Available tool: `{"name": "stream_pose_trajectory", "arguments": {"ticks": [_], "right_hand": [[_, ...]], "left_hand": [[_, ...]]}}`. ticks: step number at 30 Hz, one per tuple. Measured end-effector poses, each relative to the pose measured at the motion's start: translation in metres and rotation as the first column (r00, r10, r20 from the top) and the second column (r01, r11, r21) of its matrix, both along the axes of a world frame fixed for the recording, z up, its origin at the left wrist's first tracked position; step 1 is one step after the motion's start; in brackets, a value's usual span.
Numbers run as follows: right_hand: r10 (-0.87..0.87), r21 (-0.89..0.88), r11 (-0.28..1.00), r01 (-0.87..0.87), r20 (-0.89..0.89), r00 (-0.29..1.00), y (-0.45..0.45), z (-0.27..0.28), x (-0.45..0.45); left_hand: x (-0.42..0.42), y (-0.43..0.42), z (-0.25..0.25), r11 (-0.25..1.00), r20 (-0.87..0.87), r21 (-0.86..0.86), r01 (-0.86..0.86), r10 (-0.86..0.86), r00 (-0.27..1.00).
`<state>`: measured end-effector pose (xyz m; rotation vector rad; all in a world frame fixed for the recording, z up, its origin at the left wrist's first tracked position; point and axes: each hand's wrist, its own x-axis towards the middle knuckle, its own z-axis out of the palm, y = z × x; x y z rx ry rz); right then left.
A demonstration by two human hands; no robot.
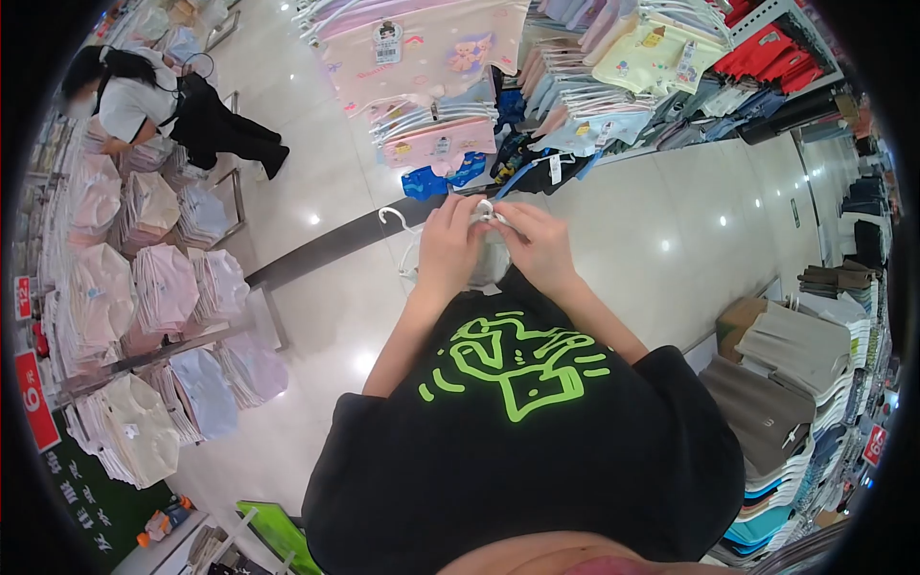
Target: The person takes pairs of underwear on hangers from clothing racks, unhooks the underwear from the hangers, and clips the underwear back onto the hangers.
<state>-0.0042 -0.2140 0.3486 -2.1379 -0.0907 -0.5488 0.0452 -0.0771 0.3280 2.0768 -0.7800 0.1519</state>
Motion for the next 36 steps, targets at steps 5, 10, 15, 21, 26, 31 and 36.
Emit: {"name": "stream_pose_trajectory", "arguments": {"ticks": [5,10,15,21,26,31,36], "right_hand": [[0.021,0.117,0.993,-0.026,0.039,0.999,-0.006,-0.007,0.001],[-0.012,0.353,0.935,0.023,-0.034,0.999,-0.003,0.006,0.000],[0.033,0.523,0.851,0.039,-0.128,0.991,-0.012,0.002,0.001],[0.047,0.253,0.967,-0.007,-0.152,0.987,-0.021,0.002,0.002],[0.053,0.297,0.955,-0.016,-0.116,0.992,-0.018,0.010,0.003],[0.065,0.239,0.970,-0.042,-0.090,0.994,-0.016,0.013,0.004],[0.059,0.236,0.970,-0.053,-0.019,0.998,-0.018,0.016,0.004]], "left_hand": [[0.002,-0.002,-0.003,0.993,0.103,-0.116,0.006,0.006,0.995],[0.000,-0.003,0.001,0.979,0.008,-0.203,0.020,-0.019,1.000],[0.003,-0.003,0.000,0.958,-0.082,-0.284,-0.041,0.018,0.996],[0.007,-0.004,-0.009,0.918,-0.134,-0.394,-0.039,-0.015,0.991],[0.009,-0.002,-0.015,0.875,-0.201,-0.482,-0.044,-0.062,0.978],[0.007,-0.006,-0.007,0.912,-0.190,-0.410,-0.021,-0.063,0.980],[0.009,-0.005,-0.004,0.936,-0.195,-0.352,0.000,-0.073,0.978]]}}
